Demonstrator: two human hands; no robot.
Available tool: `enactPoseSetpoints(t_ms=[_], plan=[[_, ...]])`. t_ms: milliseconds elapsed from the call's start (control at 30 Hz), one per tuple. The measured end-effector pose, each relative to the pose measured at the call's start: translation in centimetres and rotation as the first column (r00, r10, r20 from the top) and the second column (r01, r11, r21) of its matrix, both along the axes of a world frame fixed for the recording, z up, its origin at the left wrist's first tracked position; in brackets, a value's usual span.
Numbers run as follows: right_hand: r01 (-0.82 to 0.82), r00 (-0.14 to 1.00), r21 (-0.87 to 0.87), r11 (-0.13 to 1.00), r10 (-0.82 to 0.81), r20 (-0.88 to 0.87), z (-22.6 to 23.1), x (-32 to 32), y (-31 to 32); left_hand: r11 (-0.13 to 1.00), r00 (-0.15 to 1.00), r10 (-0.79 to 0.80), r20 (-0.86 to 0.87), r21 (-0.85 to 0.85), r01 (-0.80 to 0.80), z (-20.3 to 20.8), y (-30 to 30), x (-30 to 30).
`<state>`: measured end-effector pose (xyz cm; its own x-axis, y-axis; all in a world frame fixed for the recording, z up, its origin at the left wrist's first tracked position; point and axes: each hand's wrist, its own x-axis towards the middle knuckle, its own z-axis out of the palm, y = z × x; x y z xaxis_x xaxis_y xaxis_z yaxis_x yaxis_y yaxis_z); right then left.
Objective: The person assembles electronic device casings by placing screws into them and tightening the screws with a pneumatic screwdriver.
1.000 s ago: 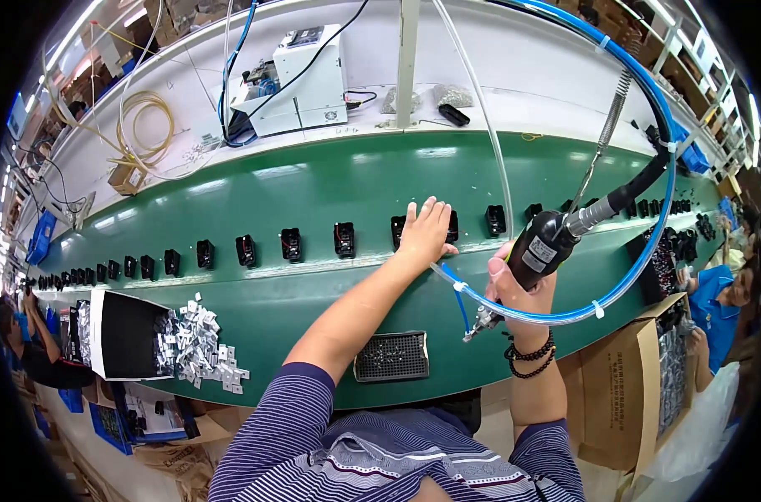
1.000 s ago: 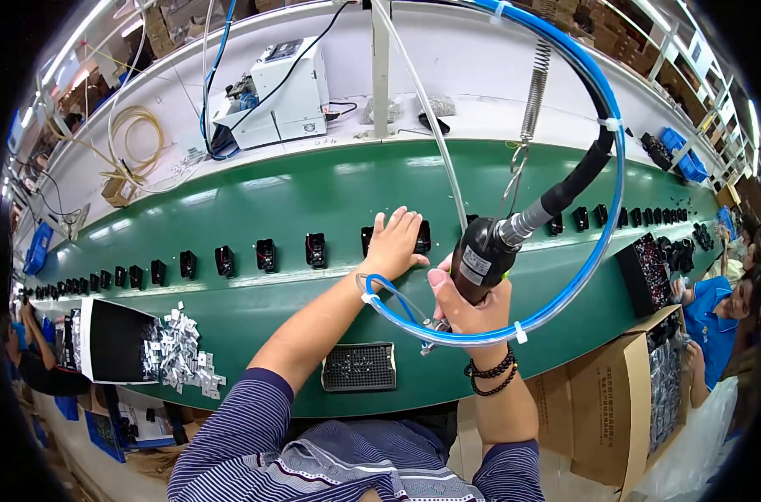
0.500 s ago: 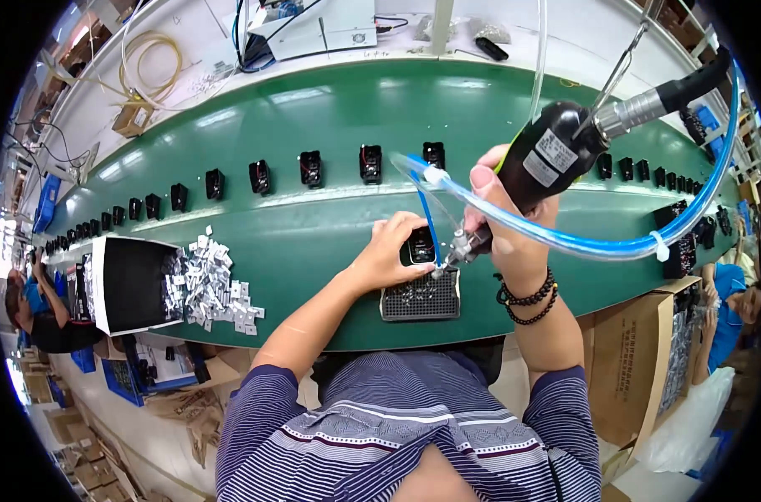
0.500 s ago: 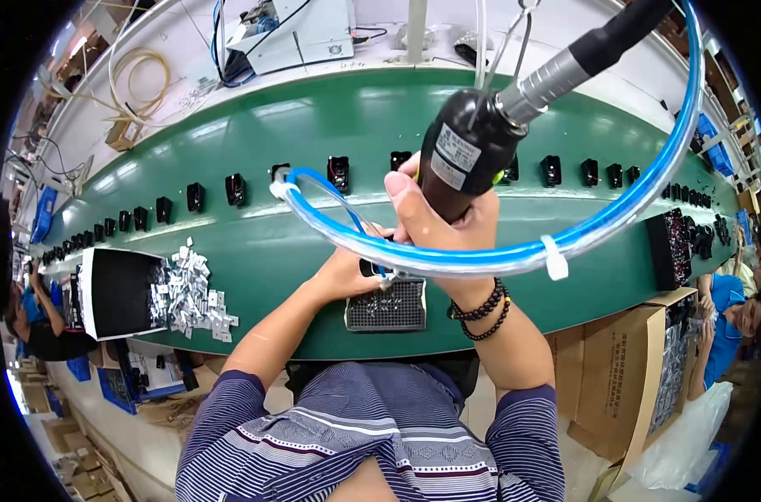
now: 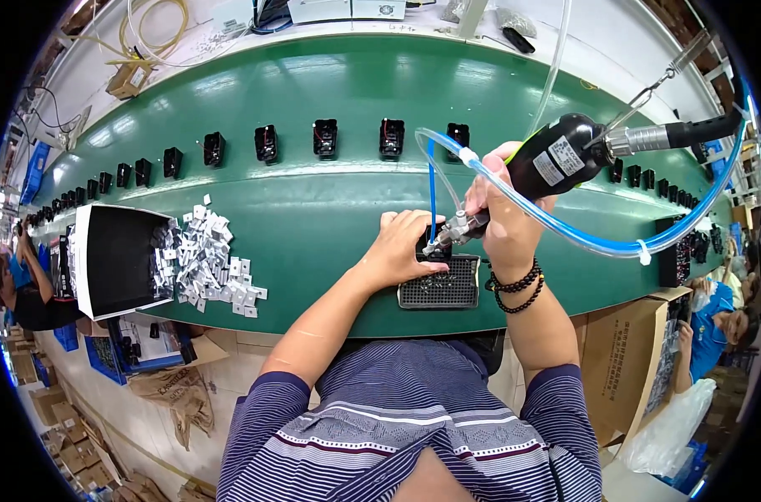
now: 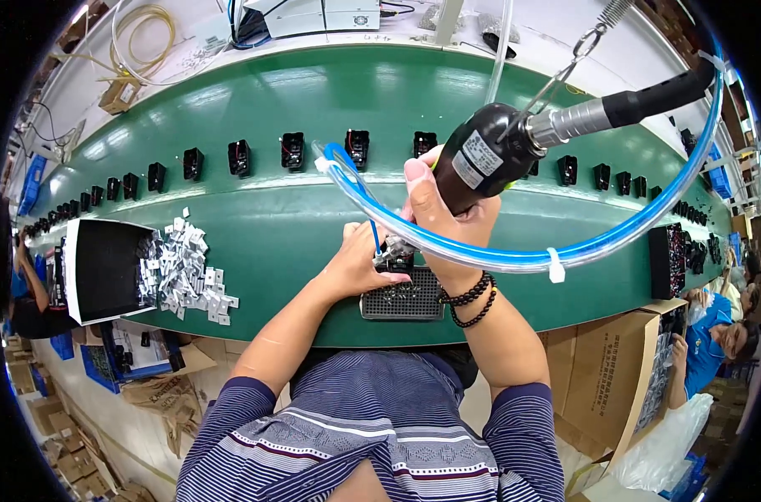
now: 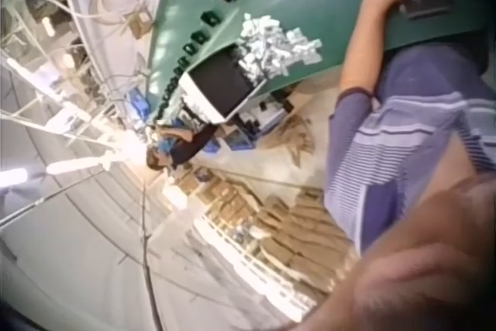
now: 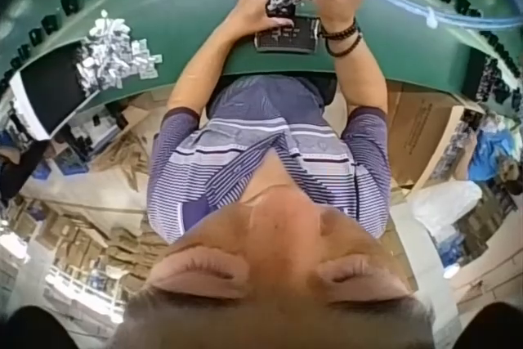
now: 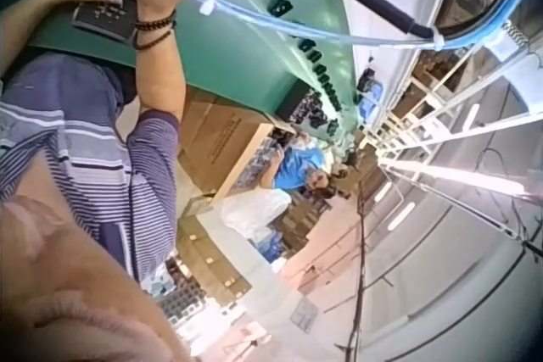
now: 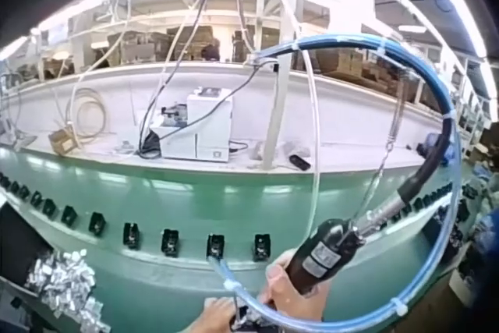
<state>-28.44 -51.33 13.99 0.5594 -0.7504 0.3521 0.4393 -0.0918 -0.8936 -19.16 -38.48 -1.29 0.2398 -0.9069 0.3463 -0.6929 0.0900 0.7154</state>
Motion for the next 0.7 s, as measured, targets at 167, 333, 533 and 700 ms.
enactPoseSetpoints(t_ms=[167, 333, 533, 700], plan=[[-0.005, 0.998, -0.027, 1.0, 0.003, -0.065, -0.4, -0.1, 0.4, 1.0, 1.0, 0.017, 0.017, 0.006, -0.017, 0.1, 0.2, 0.0], [0.016, 0.994, -0.029, 0.999, -0.019, -0.11, -0.2, -0.2, 1.2, 1.0, 1.0, -0.007, 0.014, 0.017, 0.007, 0.0, 0.3, 0.0], [0.02, 0.997, -0.025, 1.0, -0.021, -0.076, 2.7, 0.4, -0.4, 0.999, 1.0, -0.005, 0.002, 0.05, 0.005, 0.4, 0.2, -0.2], [-0.026, 0.999, 0.004, 1.0, 0.026, 0.022, 4.9, -1.3, -1.3, 1.0, 1.0, -0.009, 0.006, 0.026, 0.009, 0.3, -0.1, 0.0]])
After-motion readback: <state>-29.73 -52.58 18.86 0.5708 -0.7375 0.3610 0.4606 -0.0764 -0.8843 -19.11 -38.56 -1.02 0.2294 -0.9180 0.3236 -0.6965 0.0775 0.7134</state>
